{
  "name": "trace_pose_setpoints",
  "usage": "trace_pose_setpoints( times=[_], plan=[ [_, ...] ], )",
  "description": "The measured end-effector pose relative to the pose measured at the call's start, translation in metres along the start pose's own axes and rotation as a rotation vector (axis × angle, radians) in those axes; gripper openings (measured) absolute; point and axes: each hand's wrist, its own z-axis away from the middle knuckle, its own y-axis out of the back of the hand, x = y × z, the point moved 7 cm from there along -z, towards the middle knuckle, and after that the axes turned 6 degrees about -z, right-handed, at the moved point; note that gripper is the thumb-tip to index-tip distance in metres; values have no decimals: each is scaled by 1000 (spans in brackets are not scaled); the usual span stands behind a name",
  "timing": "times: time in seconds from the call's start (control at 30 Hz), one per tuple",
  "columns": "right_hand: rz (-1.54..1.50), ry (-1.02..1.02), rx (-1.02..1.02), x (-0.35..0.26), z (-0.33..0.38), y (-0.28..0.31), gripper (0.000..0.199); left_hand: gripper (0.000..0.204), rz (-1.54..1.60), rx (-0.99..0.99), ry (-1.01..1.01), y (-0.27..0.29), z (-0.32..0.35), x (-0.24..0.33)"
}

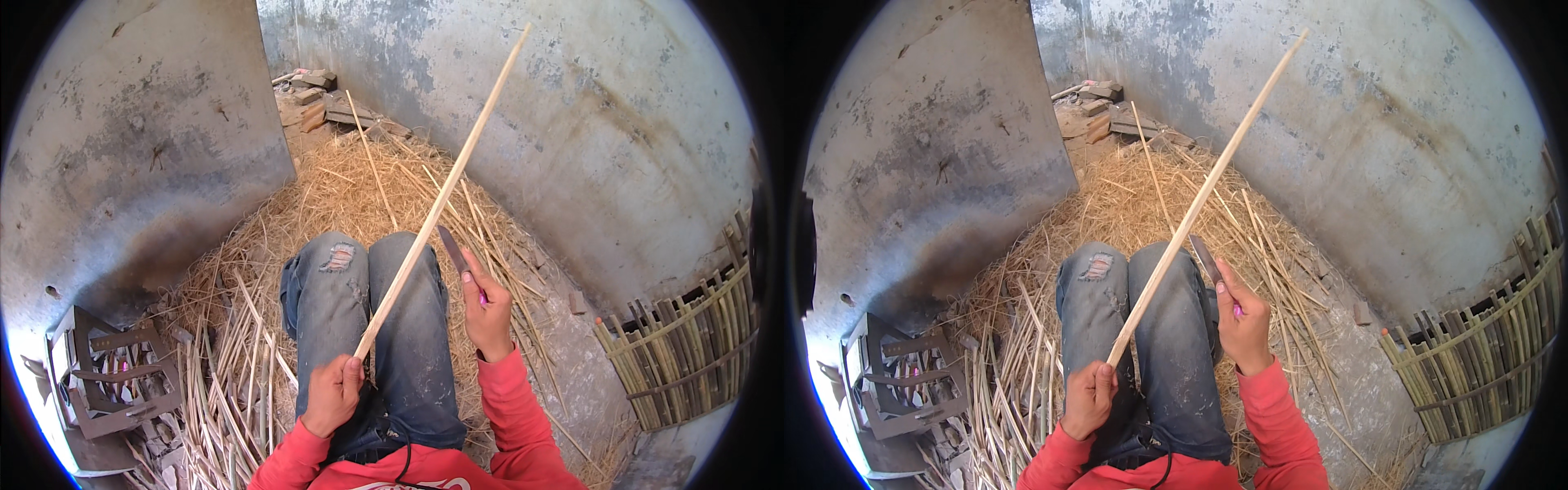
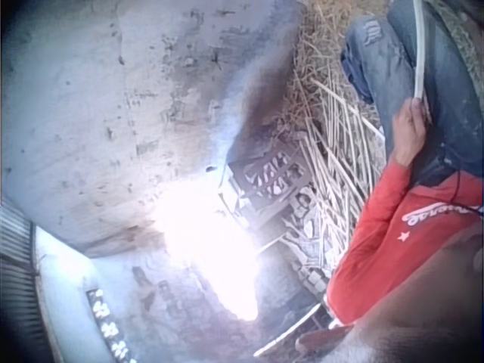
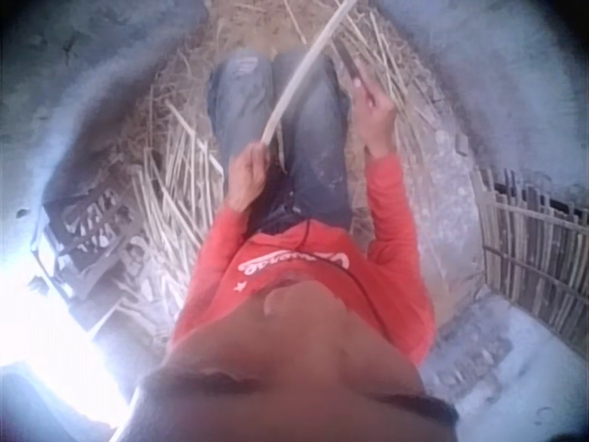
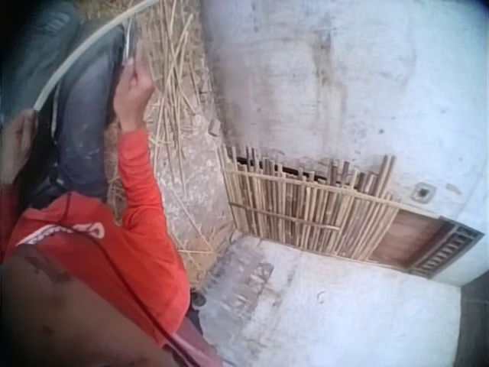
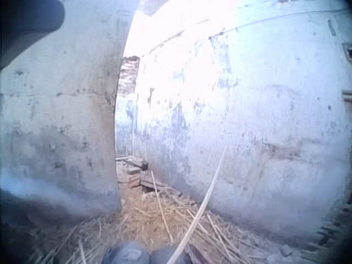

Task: The person scrapes a long piece of bamboo with a knife, moving the blade along the surface to smooth it. They hold the bamboo in one hand while applying repeated strokes with the tool.

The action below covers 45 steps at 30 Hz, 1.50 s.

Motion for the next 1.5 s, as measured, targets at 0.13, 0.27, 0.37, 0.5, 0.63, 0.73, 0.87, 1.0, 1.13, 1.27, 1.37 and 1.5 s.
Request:
trace_pose_setpoints(
  times=[0.13,0.27,0.37,0.5,0.63,0.73,0.87,1.0,1.13,1.27,1.37,1.5],
  plan=[
    [4,-186,-49,6,7,-1,34,37,-10,-56,39,15,4,-10],
    [4,14,-10,6,5,-10,35,34,-61,-73,122,32,-3,-17],
    [-14,57,-20,12,7,-23,35,28,-120,194,106,54,-5,-25],
    [18,-91,-109,25,12,-34,35,29,145,253,124,68,-8,-39],
    [15,-169,-132,31,9,-36,36,27,243,208,104,73,-2,-42],
    [-1,-182,-136,19,3,-36,36,26,231,127,86,83,5,-67],
    [2,-134,-135,2,-13,-39,36,30,161,-22,105,79,10,-76],
    [23,-229,-195,4,-30,-49,35,36,170,-19,165,76,15,-93],
    [59,-205,-134,7,-47,-44,35,41,215,-95,256,71,16,-106],
    [49,-313,-88,18,-43,-31,35,41,171,-206,253,67,8,-88],
    [78,-320,-63,26,-38,-23,35,40,186,-269,254,65,2,-84],
    [104,-183,-4,38,-34,-20,36,41,64,-290,250,70,2,-75]
  ],
)
